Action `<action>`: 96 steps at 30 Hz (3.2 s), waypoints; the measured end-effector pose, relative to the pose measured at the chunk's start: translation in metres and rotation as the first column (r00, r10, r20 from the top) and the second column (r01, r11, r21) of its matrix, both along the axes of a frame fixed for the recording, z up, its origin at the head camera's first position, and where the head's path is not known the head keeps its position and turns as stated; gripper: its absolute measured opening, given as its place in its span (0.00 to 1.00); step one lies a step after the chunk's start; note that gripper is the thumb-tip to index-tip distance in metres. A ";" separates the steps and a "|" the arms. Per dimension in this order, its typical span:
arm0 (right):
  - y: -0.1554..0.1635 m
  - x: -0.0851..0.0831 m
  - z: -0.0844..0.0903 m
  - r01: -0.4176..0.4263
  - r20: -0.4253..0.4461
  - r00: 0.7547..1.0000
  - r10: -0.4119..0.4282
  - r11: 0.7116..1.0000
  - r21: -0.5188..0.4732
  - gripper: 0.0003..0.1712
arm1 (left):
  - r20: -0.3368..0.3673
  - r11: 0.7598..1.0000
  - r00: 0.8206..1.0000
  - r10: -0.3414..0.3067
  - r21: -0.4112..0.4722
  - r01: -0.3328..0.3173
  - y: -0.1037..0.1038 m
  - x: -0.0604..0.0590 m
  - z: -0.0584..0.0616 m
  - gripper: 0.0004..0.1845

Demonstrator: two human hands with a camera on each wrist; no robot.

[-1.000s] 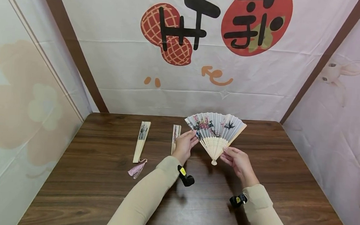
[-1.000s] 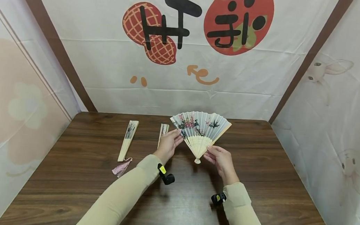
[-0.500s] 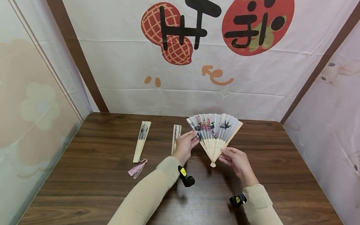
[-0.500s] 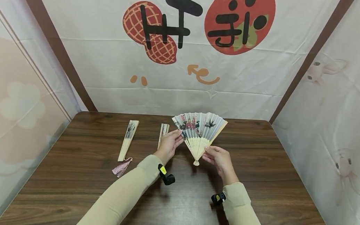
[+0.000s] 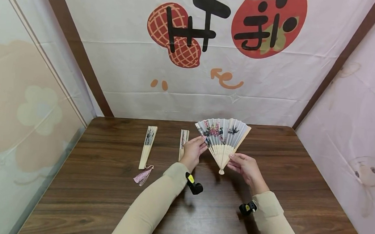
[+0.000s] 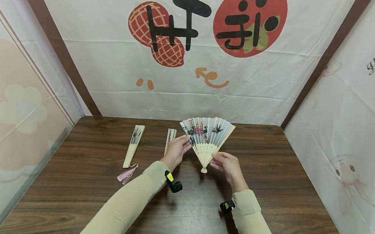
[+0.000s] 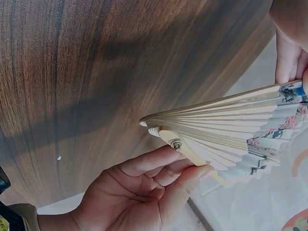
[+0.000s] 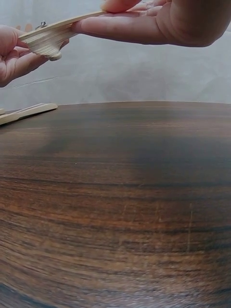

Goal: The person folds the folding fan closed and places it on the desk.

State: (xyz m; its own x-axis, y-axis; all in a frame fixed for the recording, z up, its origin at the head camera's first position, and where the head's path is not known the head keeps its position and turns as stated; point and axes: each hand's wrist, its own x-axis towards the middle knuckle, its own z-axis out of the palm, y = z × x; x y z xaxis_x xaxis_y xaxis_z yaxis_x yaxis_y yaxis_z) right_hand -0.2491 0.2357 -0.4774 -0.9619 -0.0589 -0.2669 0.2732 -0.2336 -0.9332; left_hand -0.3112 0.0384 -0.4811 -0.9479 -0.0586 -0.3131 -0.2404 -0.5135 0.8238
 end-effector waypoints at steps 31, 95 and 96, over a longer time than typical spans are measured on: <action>-0.006 0.002 -0.001 -0.063 0.009 0.998 0.063 0.997 0.032 0.12 | 0.018 0.999 0.999 -0.042 -0.030 0.043 -0.002 0.004 0.002 0.16; -0.020 0.001 -0.010 -0.158 0.015 0.987 0.157 0.987 0.027 0.12 | -0.010 0.975 0.984 -0.180 -0.137 0.177 0.001 0.005 -0.005 0.18; -0.020 0.001 -0.009 -0.157 0.016 0.987 0.157 0.987 0.025 0.12 | -0.013 0.975 0.984 -0.180 -0.136 0.177 0.001 0.005 -0.005 0.18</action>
State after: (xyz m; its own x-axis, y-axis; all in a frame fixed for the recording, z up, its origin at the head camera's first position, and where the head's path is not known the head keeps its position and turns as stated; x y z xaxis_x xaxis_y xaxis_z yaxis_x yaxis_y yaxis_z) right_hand -0.2482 0.2155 -0.4868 -0.9376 -0.2017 -0.2834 0.3173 -0.1622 -0.9344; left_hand -0.3060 0.0396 -0.4864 -0.9542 0.0721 -0.2902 -0.2967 -0.3488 0.8890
